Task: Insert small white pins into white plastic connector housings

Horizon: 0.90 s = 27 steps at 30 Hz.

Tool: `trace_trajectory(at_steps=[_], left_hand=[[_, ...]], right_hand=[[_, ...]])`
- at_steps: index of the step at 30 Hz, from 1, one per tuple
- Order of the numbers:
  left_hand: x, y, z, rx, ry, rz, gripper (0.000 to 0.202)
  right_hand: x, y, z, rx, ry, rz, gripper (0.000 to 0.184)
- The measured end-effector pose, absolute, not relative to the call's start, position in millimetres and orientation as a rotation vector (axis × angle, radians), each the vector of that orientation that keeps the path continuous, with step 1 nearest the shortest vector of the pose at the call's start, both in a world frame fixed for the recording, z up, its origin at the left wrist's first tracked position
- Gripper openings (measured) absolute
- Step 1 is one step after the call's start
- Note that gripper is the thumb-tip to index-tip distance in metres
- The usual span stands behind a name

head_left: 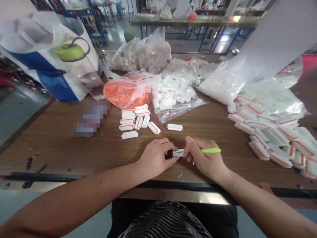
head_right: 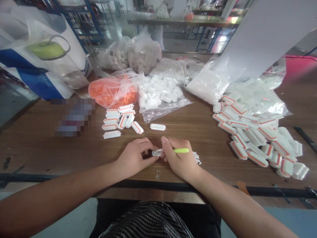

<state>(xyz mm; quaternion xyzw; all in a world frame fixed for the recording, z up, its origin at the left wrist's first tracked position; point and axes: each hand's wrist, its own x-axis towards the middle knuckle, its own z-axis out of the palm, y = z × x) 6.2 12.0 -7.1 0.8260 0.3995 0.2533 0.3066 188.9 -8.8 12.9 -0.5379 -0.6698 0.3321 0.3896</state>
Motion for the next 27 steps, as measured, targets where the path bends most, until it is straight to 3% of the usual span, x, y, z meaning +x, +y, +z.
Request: trace_trajectory(at_steps=[11, 27], left_hand=[[6.2, 12.8, -7.6, 2.189, 1.067, 0.667, 0.009], [6.4, 12.1, -6.5, 2.166, 1.069, 0.643, 0.01]], right_hand=[[188.3, -8.4, 16.5, -1.313, -1.944, 0.68, 0.047], [187.8, -10.9, 12.3, -1.299, -1.869, 0.653, 0.046]])
